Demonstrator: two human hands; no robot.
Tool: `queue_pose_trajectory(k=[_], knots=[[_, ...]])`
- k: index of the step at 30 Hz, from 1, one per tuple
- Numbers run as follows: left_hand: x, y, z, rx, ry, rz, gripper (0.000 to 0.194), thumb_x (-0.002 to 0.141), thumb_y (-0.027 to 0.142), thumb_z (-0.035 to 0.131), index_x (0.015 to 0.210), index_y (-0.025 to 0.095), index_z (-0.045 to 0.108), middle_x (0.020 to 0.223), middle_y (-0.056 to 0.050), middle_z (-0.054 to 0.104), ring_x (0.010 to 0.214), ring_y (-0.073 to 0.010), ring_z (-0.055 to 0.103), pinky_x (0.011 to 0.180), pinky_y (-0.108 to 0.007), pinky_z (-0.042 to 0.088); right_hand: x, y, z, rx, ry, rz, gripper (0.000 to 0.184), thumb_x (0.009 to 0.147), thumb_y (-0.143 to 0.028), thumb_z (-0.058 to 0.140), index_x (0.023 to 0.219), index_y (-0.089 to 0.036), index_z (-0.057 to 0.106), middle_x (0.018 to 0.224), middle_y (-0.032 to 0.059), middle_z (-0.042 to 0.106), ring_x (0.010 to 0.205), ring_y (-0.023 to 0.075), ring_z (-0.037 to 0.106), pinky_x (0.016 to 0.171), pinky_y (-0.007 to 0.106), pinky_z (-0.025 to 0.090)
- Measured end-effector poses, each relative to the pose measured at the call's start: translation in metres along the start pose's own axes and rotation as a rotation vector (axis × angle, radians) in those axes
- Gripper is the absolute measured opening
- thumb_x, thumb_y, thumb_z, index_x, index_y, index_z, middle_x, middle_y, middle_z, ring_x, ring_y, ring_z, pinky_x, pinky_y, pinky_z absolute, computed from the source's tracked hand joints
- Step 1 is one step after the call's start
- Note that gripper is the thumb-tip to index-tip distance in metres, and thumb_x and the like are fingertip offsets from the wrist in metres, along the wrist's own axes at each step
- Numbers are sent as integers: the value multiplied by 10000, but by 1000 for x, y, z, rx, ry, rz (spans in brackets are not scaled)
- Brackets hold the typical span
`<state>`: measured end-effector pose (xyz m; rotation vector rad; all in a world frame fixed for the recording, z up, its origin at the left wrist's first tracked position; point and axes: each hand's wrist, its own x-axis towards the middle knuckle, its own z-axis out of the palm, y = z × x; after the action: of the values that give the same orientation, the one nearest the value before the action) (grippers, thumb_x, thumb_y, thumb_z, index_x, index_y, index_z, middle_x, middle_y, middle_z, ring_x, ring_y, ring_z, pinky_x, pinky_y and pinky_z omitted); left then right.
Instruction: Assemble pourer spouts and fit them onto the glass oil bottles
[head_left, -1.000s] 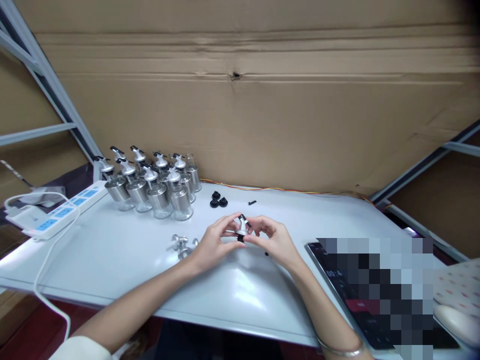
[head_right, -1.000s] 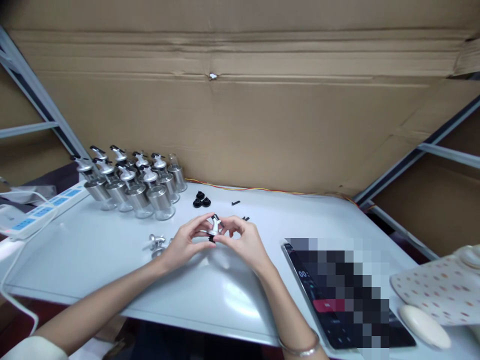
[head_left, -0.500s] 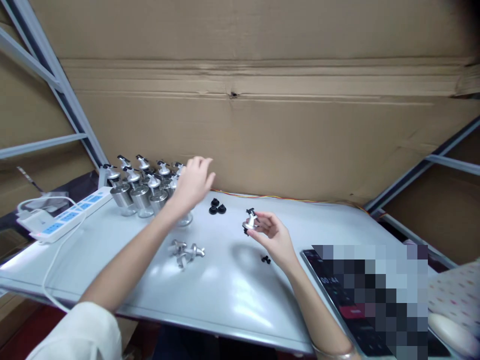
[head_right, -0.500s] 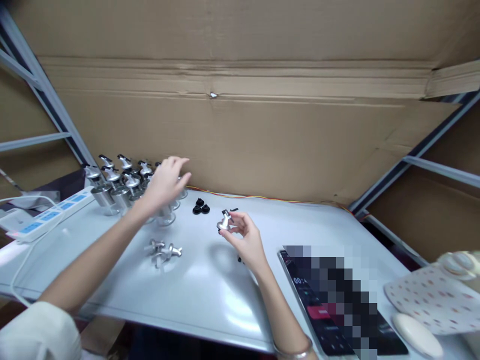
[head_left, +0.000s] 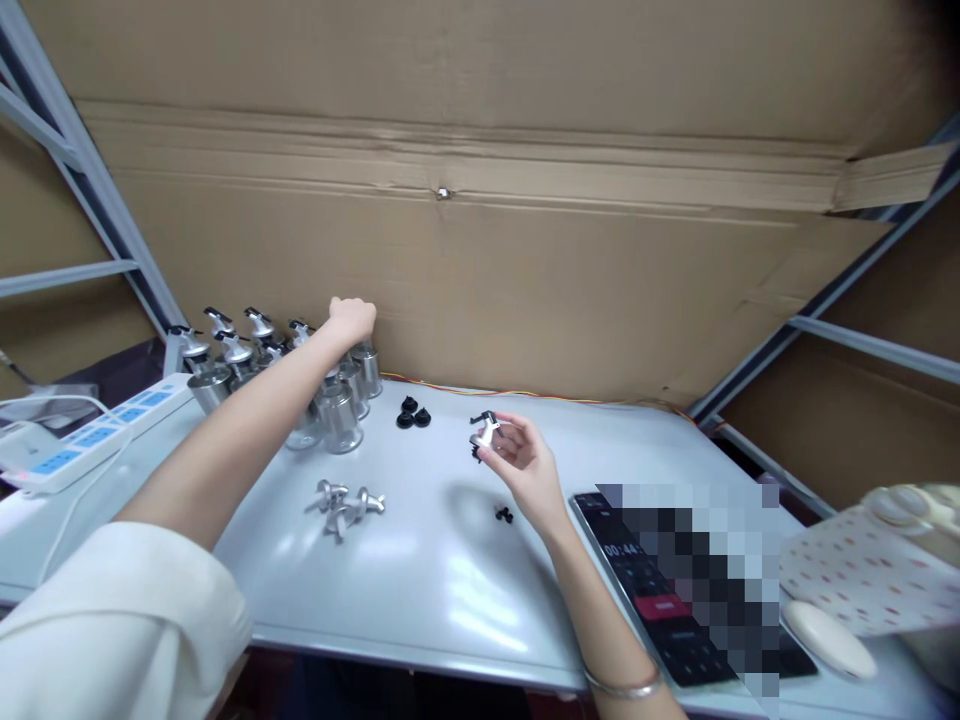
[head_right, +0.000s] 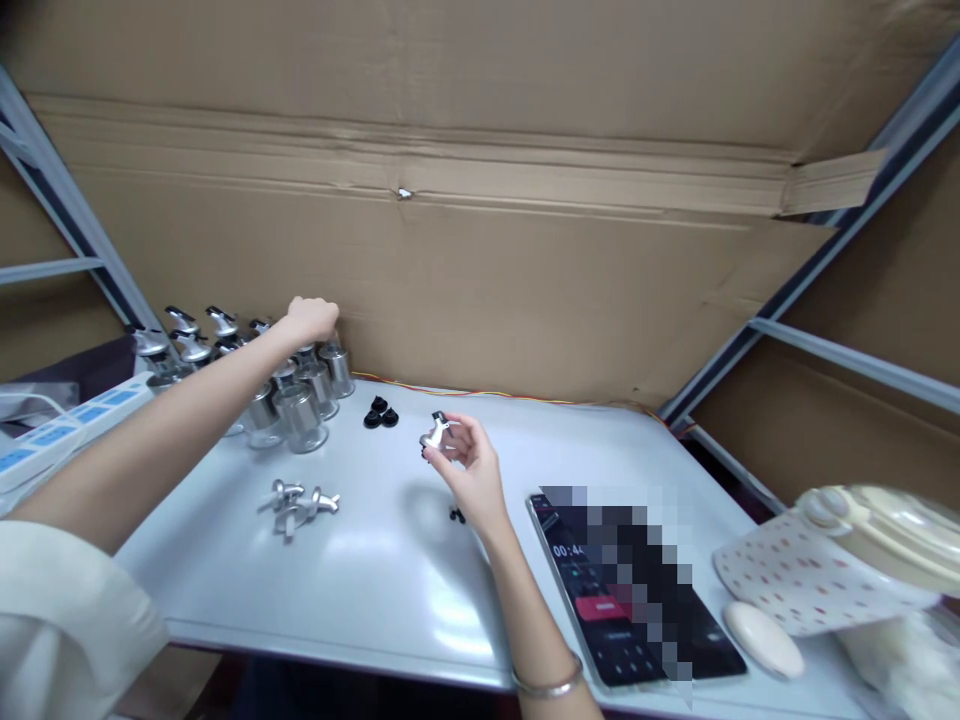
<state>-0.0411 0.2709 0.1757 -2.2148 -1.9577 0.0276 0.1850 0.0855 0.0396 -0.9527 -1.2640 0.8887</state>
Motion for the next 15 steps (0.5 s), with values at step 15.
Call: queue_pose_trajectory(k=[15], knots=[[-123,16,-82,-157,377,350,273,875,195,517,1117,101,603,1036,-91,640,1074,-255,532,895,-351,403,0,-8,-9,-239,319,-186,205,829,-404,574,920,-224,607,873,34,528,793,166,549,685,301,477]])
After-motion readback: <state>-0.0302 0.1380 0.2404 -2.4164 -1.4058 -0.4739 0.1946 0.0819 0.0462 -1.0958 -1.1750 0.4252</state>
